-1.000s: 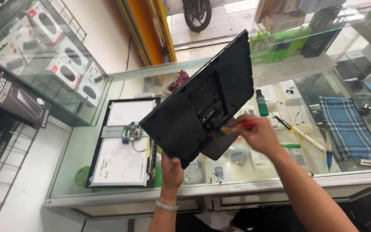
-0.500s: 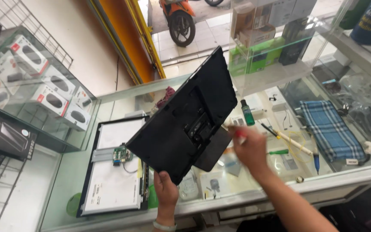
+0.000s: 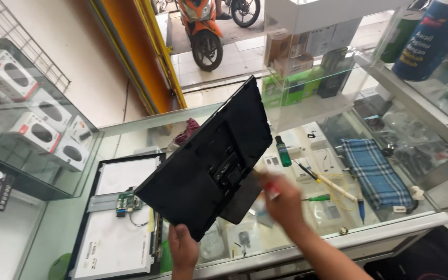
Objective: Disassembling a computer monitor and cleaning the internal components using a screwdriver and brush
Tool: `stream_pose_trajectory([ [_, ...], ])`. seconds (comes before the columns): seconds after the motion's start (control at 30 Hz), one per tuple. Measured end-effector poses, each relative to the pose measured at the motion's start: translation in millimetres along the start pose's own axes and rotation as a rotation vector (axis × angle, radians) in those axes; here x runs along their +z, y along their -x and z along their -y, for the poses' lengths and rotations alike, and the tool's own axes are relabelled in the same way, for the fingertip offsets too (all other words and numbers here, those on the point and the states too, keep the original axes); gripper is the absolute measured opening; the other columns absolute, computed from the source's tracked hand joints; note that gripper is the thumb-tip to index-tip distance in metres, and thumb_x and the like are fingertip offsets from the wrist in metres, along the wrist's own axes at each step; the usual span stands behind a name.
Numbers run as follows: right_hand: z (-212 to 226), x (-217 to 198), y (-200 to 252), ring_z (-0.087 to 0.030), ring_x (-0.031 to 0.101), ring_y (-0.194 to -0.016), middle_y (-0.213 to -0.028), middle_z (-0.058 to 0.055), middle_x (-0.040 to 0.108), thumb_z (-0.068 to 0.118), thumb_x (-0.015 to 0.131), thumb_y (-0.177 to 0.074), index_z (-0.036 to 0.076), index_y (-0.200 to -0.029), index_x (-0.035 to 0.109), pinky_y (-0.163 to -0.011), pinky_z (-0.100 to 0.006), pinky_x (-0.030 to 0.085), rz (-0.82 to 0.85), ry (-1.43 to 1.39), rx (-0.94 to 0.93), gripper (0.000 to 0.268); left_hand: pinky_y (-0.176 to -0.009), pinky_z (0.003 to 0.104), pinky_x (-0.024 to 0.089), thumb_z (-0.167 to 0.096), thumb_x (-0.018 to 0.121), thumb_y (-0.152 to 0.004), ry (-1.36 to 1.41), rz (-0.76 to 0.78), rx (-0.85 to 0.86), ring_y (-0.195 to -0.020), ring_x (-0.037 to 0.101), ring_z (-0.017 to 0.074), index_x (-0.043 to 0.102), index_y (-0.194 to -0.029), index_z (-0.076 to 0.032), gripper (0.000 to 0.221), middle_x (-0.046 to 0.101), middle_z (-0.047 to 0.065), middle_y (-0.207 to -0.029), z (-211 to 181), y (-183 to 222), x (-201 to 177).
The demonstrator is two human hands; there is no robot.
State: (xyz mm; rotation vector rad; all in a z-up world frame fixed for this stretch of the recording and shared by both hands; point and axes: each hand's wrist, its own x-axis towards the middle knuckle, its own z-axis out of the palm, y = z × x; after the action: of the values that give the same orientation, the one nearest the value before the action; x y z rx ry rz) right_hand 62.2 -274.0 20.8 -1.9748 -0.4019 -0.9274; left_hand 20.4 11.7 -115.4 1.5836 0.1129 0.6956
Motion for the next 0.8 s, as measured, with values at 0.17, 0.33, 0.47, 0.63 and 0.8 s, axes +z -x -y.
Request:
stream_pose_trajectory([
  [0.17,82.8,-7.2,39.0,-0.030,0.074,-0.083,-0.098,-0.014,0.072,0.037,0.071,-0.097,0.001,-0.103,0.069,-0.073,-0.040,0.059,0.526,-0.475,-0.232,0.037,-0.098,0.038,0.052,-0.062,0.042,-0.093,0.024,0.005,-0.136,-0.119,0.065,0.0272,0.056,-0.140,0.002,0.080,0.069,0.019,-0.131,1.6,-1.4,-3.3],
  [0.33,16.7,-7.4,18.1,-0.016,0.078,-0.082,-0.105,-0.005,0.081,0.003,0.071,-0.090,0.011,-0.098,0.075,-0.068,-0.025,0.061,0.394,-0.445,0.088,0.012,-0.096,0.036,0.051,-0.061,0.042,-0.097,-0.033,0.059,-0.054,-0.116,0.064,0.0228,0.060,-0.134,0.003,0.076,0.070,0.017,-0.126,-1.1,1.6,-15.3],
  [0.47,-16.2,-21.4,-29.7,-0.023,0.077,-0.094,-0.107,-0.010,0.078,0.000,0.071,-0.090,0.004,-0.107,0.075,-0.085,-0.033,0.062,-0.034,0.049,0.016,0.018,-0.076,0.033,0.046,-0.063,0.041,-0.095,-0.028,0.048,-0.101,-0.094,0.055,0.0181,0.056,-0.143,0.002,0.081,0.067,0.013,-0.111,10.4,-3.9,-8.5],
  [0.63,5.1,25.8,72.9,-0.031,0.076,-0.103,-0.122,-0.014,0.075,0.017,0.085,-0.081,0.007,-0.135,0.061,-0.073,-0.039,0.063,0.306,0.029,-0.197,0.059,-0.093,0.034,0.052,-0.063,0.035,-0.096,-0.040,0.064,-0.017,-0.117,0.067,0.0257,0.050,-0.147,0.003,0.085,0.067,0.019,-0.135,-10.3,-5.0,-1.7],
  [0.8,38.6,2.5,40.7,-0.028,0.078,-0.092,-0.107,-0.013,0.077,0.013,0.060,-0.101,0.006,-0.102,0.068,-0.079,-0.037,0.059,0.572,-0.589,-0.097,0.011,-0.088,0.034,0.051,-0.064,0.037,-0.098,-0.103,0.055,-0.011,-0.098,0.065,0.0192,0.054,-0.145,-0.001,0.080,0.072,0.013,-0.115,20.3,-3.1,-18.4],
])
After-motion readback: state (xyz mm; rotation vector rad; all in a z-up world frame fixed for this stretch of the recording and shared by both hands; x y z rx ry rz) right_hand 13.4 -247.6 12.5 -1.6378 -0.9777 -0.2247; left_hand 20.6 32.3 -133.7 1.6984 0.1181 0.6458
